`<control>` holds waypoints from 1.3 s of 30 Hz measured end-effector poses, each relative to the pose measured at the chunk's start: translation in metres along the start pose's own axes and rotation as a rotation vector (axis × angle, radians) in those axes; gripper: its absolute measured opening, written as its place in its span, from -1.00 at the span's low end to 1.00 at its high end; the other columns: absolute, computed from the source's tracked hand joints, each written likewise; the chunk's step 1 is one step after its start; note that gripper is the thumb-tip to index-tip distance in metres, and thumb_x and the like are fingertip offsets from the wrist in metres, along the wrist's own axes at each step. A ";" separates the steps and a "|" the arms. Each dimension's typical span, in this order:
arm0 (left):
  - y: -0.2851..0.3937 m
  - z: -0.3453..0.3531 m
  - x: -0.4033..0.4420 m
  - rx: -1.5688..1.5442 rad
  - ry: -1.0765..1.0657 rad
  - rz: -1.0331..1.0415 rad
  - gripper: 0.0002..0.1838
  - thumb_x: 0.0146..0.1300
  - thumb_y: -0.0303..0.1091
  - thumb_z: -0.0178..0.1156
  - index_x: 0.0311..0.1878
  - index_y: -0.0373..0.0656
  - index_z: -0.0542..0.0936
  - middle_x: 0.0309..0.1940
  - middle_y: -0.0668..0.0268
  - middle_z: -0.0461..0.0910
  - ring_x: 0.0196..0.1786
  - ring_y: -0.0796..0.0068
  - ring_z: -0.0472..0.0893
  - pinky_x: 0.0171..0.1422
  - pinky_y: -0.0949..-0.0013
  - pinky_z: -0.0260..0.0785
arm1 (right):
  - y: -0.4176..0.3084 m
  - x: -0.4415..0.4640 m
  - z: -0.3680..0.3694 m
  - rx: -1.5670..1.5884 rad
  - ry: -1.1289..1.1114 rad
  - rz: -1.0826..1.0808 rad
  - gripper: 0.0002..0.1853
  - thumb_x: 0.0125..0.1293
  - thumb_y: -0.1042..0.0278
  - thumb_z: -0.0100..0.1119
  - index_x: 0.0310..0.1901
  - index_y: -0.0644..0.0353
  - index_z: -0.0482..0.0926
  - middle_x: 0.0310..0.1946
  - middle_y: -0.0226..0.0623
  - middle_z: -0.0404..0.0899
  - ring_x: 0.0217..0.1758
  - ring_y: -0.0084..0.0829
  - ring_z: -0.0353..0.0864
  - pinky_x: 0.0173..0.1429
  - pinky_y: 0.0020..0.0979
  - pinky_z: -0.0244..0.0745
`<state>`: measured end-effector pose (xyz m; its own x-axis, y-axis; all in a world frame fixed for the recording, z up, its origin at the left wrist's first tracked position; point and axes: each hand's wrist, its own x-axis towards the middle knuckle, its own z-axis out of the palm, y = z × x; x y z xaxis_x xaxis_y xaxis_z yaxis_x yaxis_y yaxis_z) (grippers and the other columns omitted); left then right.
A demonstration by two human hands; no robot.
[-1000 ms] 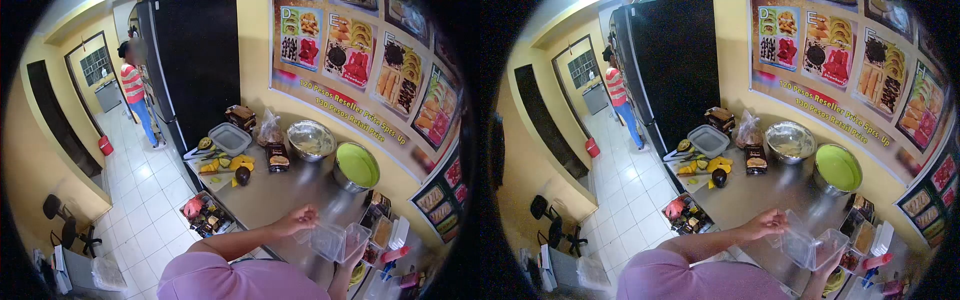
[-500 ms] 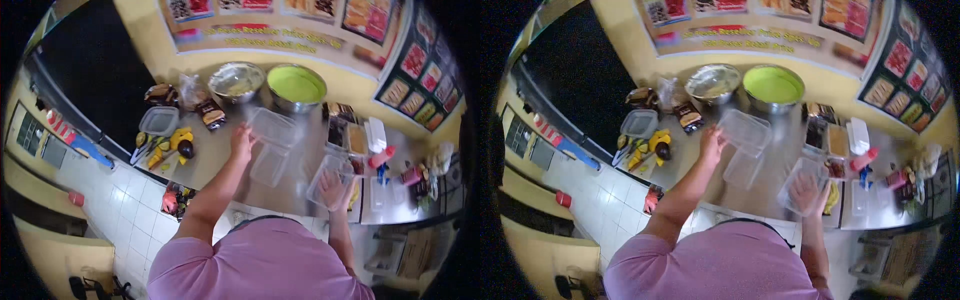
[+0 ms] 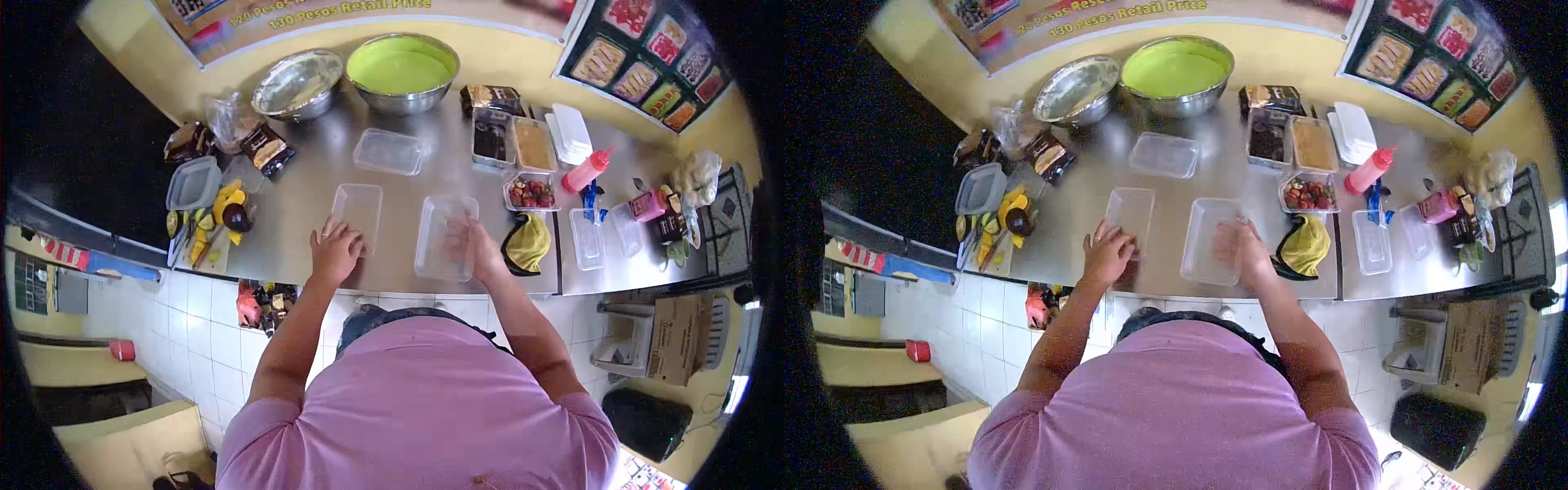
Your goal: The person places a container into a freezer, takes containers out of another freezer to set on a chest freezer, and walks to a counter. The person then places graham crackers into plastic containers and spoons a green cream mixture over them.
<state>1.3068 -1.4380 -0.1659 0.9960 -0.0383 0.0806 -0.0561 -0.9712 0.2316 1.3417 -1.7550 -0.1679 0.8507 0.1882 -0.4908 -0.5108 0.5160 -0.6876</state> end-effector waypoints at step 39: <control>-0.571 -0.246 0.316 0.628 -0.142 0.530 -0.71 0.34 -0.26 -0.04 0.05 0.16 0.57 0.04 0.27 0.50 0.17 0.20 0.50 0.08 0.14 0.51 | 0.250 -0.217 -0.029 -1.045 1.879 -0.017 -0.50 0.26 0.45 0.05 0.27 0.27 0.37 0.13 0.24 0.46 0.18 0.05 0.50 0.26 -0.13 0.42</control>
<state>1.6361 -0.8381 -0.0340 0.8499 -0.5161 -0.1061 -0.5131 -0.7647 -0.3898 1.0253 -1.6910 -0.2489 0.0949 -0.9829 0.1579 -0.9292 -0.1444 -0.3402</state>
